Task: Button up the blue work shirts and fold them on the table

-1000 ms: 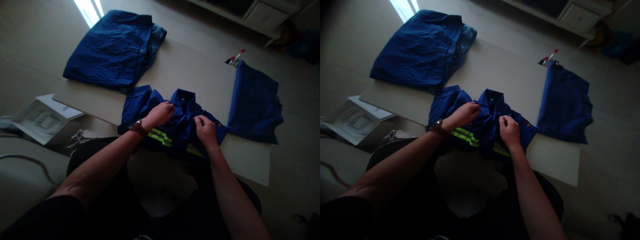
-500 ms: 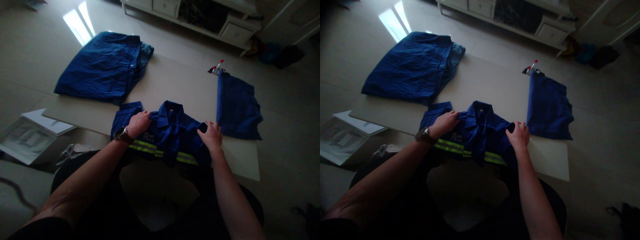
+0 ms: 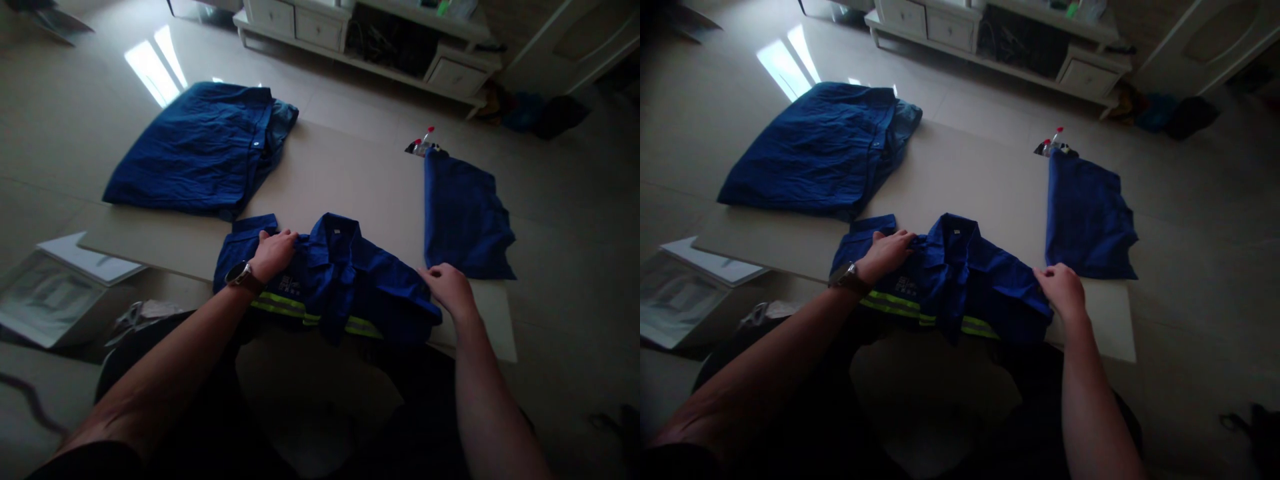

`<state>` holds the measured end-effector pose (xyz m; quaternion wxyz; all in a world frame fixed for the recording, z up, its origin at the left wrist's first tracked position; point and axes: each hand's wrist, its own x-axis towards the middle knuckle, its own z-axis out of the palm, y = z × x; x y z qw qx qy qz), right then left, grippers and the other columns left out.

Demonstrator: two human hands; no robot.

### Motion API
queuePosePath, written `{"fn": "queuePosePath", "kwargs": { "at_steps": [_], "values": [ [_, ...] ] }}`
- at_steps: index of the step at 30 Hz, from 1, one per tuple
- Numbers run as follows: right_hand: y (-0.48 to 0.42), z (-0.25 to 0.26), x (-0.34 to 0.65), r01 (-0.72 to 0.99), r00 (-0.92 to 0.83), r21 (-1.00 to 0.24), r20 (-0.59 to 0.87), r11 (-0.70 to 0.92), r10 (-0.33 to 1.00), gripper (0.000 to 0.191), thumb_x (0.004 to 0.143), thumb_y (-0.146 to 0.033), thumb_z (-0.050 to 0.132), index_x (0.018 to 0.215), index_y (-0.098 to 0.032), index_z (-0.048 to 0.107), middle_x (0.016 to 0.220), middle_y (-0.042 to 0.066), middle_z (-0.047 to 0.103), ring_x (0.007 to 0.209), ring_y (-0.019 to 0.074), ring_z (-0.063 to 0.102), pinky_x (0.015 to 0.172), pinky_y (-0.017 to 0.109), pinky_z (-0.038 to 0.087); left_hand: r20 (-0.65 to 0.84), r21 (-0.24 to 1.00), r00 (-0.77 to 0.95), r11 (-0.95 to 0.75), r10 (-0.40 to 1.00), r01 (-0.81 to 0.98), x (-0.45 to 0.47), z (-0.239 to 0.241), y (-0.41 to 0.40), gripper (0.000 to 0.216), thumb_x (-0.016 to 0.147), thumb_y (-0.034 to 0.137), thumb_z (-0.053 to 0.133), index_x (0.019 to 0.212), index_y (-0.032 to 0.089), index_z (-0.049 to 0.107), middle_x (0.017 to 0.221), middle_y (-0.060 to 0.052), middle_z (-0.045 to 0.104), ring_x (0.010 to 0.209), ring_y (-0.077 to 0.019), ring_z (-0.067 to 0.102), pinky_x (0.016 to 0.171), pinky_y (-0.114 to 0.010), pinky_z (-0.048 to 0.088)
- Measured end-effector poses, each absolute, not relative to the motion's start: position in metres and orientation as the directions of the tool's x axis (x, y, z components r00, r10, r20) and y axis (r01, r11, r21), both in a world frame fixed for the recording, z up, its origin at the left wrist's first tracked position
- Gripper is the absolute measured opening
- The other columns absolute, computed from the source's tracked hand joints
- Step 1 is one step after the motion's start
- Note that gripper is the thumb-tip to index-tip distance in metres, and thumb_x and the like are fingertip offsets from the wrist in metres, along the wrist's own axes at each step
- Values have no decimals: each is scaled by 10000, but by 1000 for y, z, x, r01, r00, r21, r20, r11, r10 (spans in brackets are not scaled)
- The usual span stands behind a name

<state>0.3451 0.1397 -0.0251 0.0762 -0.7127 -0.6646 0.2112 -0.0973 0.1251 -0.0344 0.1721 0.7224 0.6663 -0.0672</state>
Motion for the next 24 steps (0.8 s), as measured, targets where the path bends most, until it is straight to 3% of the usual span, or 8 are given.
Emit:
{"fn": "queuePosePath", "kwargs": {
  "at_steps": [2, 4, 7, 10, 14, 17, 21, 24],
  "values": [
    [141, -42, 331, 924, -24, -382, -44, 6, 999, 272, 767, -419, 730, 923, -196, 741, 1076, 131, 723, 1056, 301, 661, 959, 433, 510, -355, 132, 96, -52, 930, 990, -98, -34, 124, 401, 936, 260, 572, 1334, 212, 592, 1323, -147, 634, 1075, -301, 661, 992, -456, 370],
    [141, -57, 317, 898, -129, -431, -58, 92, 990, 449, 732, -312, 761, 1160, -189, 699, 1213, 135, 697, 1141, 285, 644, 1010, 434, 499, -368, 69, 55, -31, 928, 997, -99, -33, 123, 447, 878, 282, 651, 1313, 189, 603, 1341, -173, 613, 1125, -341, 630, 991, -484, 375],
    [138, -74, 306, 893, -214, -428, -136, 137, 967, 653, 655, -214, 812, 1286, -197, 644, 1287, 129, 672, 1170, 270, 634, 1034, 427, 482, -374, -6, 3, -6, 928, 1000, -104, -32, 122, 414, 806, 318, 719, 1188, 162, 680, 1286, -207, 623, 1186, -402, 571, 980, -523, 388],
    [136, -83, 302, 924, -158, -373, -187, 78, 970, 626, 637, -249, 844, 1237, -234, 667, 1107, 73, 720, 986, 248, 668, 906, 398, 512, -404, 12, 26, -23, 915, 1000, -111, -36, 124, 242, 813, 307, 674, 1004, 181, 754, 1199, -203, 657, 1176, -414, 552, 956, -546, 399],
    [135, -71, 300, 918, -90, -397, -236, -11, 968, 210, 759, -362, 750, 928, -240, 722, 761, -3, 679, 751, 203, 632, 750, 322, 483, -382, 93, 47, -12, 923, 996, -120, -35, 129, 178, 821, 259, 603, 872, 205, 765, 1108, -158, 707, 1162, -373, 566, 961, -518, 409],
    [123, -31, 305, 853, -153, -504, 1, 133, 988, 206, 834, -402, 653, 775, -210, 697, 795, 46, 668, 772, 216, 631, 744, 333, 485, -278, 265, 9, 68, 961, 962, -125, -10, 123, 238, 872, 301, 533, 941, 199, 736, 988, -134, 732, 1013, -293, 626, 898, -420, 457],
    [77, 44, 322, 826, -72, -484, 419, 290, 905, 250, 918, -434, 594, 824, -225, 697, 900, 85, 694, 856, 250, 657, 819, 381, 506, 108, 420, 0, -45, 994, 906, -129, 45, 85, 251, 893, 313, 485, 1019, 196, 667, 1016, -113, 716, 952, -245, 630, 863, -359, 501],
    [32, 90, 337, 859, -54, -424, 481, 286, 875, 267, 938, -454, 579, 854, -240, 715, 875, 88, 725, 838, 272, 683, 798, 397, 512, 270, 437, 21, -142, 963, 888, -132, 78, 42, 207, 920, 337, 473, 916, 211, 636, 962, -94, 706, 952, -236, 640, 954, -384, 525]
  ]
}}
